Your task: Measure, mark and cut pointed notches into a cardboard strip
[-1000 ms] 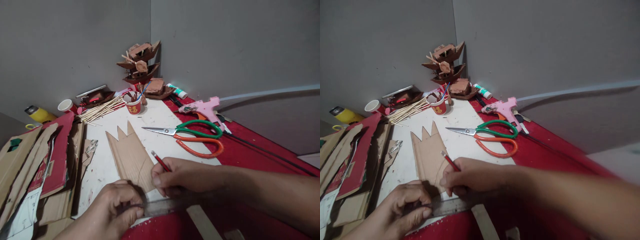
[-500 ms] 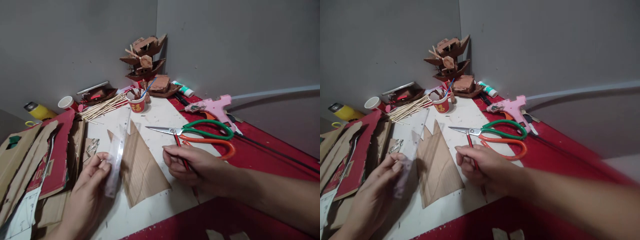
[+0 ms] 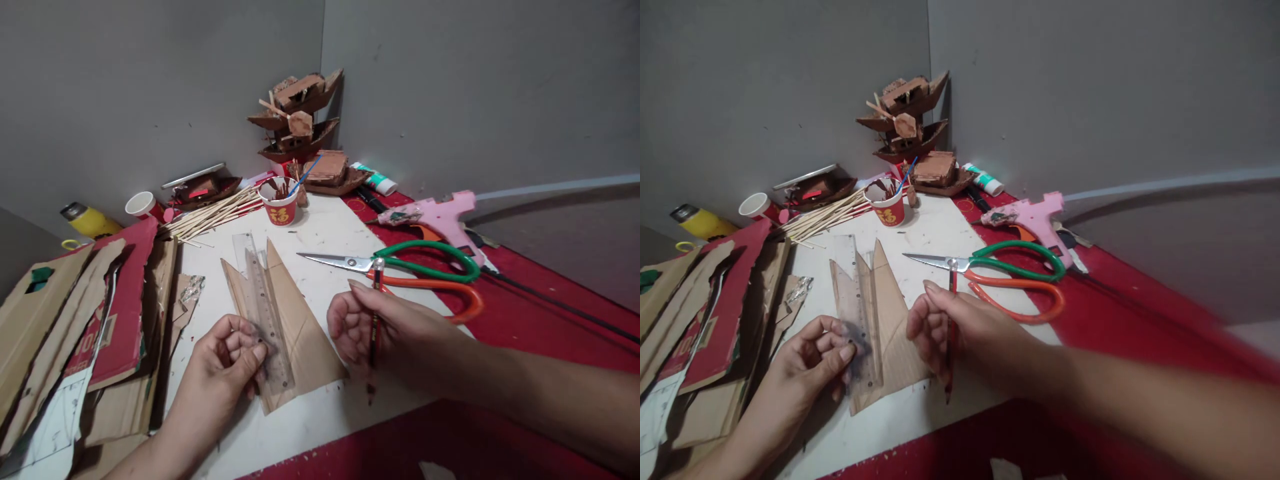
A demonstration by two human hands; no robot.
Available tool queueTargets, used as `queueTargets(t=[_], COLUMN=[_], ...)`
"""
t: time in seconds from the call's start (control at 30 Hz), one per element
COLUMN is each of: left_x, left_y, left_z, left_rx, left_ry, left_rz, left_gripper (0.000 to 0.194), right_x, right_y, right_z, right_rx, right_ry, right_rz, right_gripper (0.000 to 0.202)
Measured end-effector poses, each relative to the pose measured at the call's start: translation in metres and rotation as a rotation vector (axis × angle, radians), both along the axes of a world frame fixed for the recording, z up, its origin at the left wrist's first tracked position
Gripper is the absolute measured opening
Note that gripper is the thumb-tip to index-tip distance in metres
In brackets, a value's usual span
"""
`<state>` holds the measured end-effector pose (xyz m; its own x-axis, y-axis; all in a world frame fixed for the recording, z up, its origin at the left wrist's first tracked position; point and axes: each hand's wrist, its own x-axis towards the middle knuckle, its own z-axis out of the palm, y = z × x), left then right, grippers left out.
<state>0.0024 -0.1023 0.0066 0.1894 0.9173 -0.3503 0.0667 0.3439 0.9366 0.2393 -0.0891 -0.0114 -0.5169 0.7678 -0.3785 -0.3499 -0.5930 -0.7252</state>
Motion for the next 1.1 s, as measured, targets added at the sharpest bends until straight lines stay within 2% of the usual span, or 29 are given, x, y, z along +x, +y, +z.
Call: queueTargets(t=[0.1, 0.27, 0.5, 0.77, 1.1], left_x=[0.003, 0.006, 0.007, 0.008, 0.007], left_y=[-0.005, -0.01, -0.006, -0.005, -0.005], left_z=[-0.003, -0.002, 0.0, 0.0, -0.001], left_rx=[-0.003, -0.041, -0.085, -0.1, -0.111], left_ry=[0.037, 0.078, 0.061, 0.024, 0.01], left_rz=[-0.008, -0.018, -0.03, -0.027, -0.035], left_gripper=[0.041, 0.046, 0.048, 0.049, 0.047], right_x=[0.003, 0.011, 0.014, 0.013, 0.011], right_y=[0.001, 0.002, 0.006, 0.007, 0.007], right_z=[0.0, 0.0, -0.001, -0.008, -0.009], right_rx=[0.045, 0.074, 0.175, 0.175, 0.164], right_ry=[0.009, -0.105, -0.184, -0.164, -0.131], right_rz=[0.041, 0.138, 0.094, 0.08, 0.033], right_gripper=[0.064, 0.075, 0.072, 0.068, 0.059])
